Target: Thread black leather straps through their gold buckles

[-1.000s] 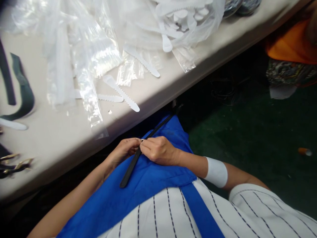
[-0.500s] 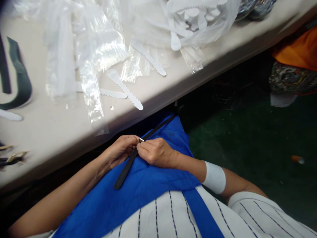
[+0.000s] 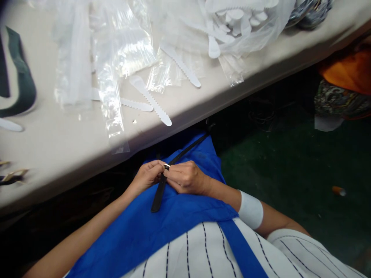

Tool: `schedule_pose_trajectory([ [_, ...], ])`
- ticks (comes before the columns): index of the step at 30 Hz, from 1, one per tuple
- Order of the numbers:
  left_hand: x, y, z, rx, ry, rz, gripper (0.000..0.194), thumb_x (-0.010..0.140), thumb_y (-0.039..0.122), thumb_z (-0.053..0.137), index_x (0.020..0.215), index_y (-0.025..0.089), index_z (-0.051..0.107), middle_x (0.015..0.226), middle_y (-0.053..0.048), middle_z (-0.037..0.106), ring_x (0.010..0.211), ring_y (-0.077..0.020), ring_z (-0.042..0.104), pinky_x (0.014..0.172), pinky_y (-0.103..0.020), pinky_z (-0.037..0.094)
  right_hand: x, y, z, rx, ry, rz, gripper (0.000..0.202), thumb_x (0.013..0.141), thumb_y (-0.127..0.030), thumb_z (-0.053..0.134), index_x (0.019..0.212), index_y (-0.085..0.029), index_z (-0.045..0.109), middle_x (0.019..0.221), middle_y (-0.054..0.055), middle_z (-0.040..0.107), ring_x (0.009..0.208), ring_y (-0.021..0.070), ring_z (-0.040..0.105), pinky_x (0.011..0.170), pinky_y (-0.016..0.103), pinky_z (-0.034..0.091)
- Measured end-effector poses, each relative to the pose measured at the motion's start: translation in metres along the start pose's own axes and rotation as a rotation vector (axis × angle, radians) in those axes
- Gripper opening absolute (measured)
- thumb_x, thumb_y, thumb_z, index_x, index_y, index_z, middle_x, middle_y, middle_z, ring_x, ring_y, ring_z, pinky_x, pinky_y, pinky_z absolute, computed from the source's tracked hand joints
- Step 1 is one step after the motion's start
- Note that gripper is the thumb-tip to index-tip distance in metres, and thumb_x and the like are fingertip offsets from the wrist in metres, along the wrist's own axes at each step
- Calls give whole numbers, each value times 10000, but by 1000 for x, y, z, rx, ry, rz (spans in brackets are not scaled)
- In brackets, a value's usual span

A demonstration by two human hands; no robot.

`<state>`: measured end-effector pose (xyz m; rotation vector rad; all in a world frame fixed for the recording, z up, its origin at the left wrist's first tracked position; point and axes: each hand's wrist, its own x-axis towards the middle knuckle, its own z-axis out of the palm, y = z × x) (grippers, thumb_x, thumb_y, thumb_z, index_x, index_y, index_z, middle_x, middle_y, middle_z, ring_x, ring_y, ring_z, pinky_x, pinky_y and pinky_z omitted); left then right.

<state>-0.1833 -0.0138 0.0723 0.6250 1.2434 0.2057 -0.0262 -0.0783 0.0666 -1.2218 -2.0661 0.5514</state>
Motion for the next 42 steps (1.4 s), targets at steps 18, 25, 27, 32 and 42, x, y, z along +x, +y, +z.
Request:
schedule_pose_trajectory([
  [18,-16,-2,11,-83,96,-49,134,521,261,632,591,146,630,421,73,485,409,-52,386,422,-175,262,0,4,-1,176,-18,-52,179,894,-112,524,740,-165,600,638,33,640,572,118,586,566,229,442],
  [25,-23,-4,12,-123,83,-74,150,522,253,649,621,145,620,432,64,512,407,-57,409,422,-173,276,-5,0,-1,142,-39,-58,213,904,-129,516,706,-180,579,625,20,632,568,116,582,564,236,438],
  [27,-24,-6,12,-127,83,-77,152,526,246,651,638,149,621,447,59,523,413,-62,418,428,-177,278,-7,-2,0,119,-51,-55,219,909,-141,506,707,-184,579,630,21,631,581,118,586,567,237,440],
  [32,-18,-11,11,-168,107,-84,154,517,237,648,645,160,611,427,80,459,400,-58,376,447,-192,290,-6,-1,4,44,-63,-50,216,906,-140,490,728,-179,607,622,19,630,567,121,580,558,235,445],
  [42,-9,17,10,-115,73,373,143,664,277,656,728,150,645,641,19,631,580,-95,543,597,-203,422,14,-2,4,200,298,178,185,866,-129,588,1026,-173,669,894,70,695,804,156,654,731,268,534],
])
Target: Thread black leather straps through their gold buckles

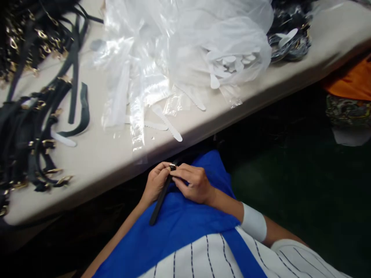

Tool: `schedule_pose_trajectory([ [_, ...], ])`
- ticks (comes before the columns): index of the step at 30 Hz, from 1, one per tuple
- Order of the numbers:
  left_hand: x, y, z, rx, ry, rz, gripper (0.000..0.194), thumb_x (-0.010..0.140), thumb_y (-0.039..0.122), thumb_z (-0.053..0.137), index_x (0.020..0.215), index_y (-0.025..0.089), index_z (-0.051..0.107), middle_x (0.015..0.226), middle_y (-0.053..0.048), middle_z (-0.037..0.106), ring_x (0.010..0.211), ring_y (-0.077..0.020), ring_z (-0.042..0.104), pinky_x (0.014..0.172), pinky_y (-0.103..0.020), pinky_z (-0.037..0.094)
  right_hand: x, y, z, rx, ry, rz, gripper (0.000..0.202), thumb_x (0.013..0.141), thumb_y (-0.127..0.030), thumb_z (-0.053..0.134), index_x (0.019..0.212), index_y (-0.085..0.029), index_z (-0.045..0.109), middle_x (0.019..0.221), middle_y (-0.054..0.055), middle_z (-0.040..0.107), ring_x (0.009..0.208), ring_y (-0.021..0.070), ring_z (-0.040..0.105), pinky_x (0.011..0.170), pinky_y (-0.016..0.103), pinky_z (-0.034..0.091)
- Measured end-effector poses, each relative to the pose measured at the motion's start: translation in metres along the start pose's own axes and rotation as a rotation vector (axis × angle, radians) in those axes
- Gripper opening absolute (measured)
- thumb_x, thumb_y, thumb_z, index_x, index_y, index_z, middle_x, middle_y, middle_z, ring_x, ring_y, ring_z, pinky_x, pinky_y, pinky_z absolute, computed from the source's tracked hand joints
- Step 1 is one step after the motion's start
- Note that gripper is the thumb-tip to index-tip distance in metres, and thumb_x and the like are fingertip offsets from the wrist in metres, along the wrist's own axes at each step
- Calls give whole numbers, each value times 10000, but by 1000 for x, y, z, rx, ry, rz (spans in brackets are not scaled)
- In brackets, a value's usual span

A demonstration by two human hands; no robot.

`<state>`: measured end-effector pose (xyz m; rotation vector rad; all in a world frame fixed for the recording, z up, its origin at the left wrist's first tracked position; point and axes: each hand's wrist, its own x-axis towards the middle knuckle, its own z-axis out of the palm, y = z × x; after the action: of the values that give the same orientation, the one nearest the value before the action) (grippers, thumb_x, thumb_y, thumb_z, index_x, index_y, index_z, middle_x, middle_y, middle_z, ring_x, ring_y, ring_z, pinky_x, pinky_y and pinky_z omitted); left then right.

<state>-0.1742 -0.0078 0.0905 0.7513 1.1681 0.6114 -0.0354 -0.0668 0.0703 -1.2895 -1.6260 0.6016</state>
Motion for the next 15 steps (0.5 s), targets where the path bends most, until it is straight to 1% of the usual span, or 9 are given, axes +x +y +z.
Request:
schedule_pose_trajectory([
  [3,5,0,1,-14,-50,9,207,732,349,656,794,152,641,737,-20,681,649,-130,610,720,-260,477,-1,4,-3,192,132,408,103,873,-228,599,929,-169,662,847,52,658,689,127,616,598,235,508],
  [5,9,-2,2,-9,-67,13,222,752,365,653,816,153,636,762,-26,685,673,-137,620,756,-277,481,-2,11,-3,363,111,674,208,869,-343,607,945,-154,650,801,47,652,614,120,603,500,212,474],
  [7,11,-4,5,36,-77,51,227,756,371,661,820,155,635,755,-19,672,686,-134,604,727,-256,469,-3,18,-2,571,21,835,367,846,-443,616,1053,-141,641,808,57,665,615,137,627,460,203,469],
  [9,10,-8,7,79,-95,88,247,751,397,673,809,161,629,734,-9,647,679,-132,576,675,-244,451,-4,21,0,721,-52,892,489,815,-506,626,1145,-146,627,878,79,683,659,161,657,451,203,482],
  [10,11,-11,8,89,-113,103,267,751,420,676,812,165,626,740,-9,640,676,-133,567,658,-247,446,-5,21,2,770,-96,904,515,805,-529,623,1155,-151,633,899,89,690,654,168,661,435,206,481],
  [12,17,-17,8,105,-145,127,307,754,481,671,791,182,614,717,-4,613,661,-143,558,670,-281,457,-5,25,5,789,-73,914,510,771,-541,648,1123,-172,667,887,90,703,667,182,673,455,217,502],
  [13,22,-19,6,107,-173,156,342,755,531,660,780,194,605,710,-6,606,666,-157,566,686,-307,469,-4,29,6,784,-56,922,491,739,-545,674,1075,-188,694,854,86,708,662,202,682,469,245,524],
  [14,29,-20,4,136,-193,180,373,737,572,666,744,206,595,684,-9,598,666,-173,576,687,-329,479,-2,33,8,786,-74,941,452,712,-555,687,1018,-224,716,863,79,716,672,236,697,489,296,554],
  [15,35,-20,2,198,-232,158,350,751,568,666,771,222,613,734,-26,622,727,-197,602,714,-351,497,0,37,9,783,-36,948,401,693,-577,681,954,-277,729,869,64,719,715,278,713,503,342,575],
])
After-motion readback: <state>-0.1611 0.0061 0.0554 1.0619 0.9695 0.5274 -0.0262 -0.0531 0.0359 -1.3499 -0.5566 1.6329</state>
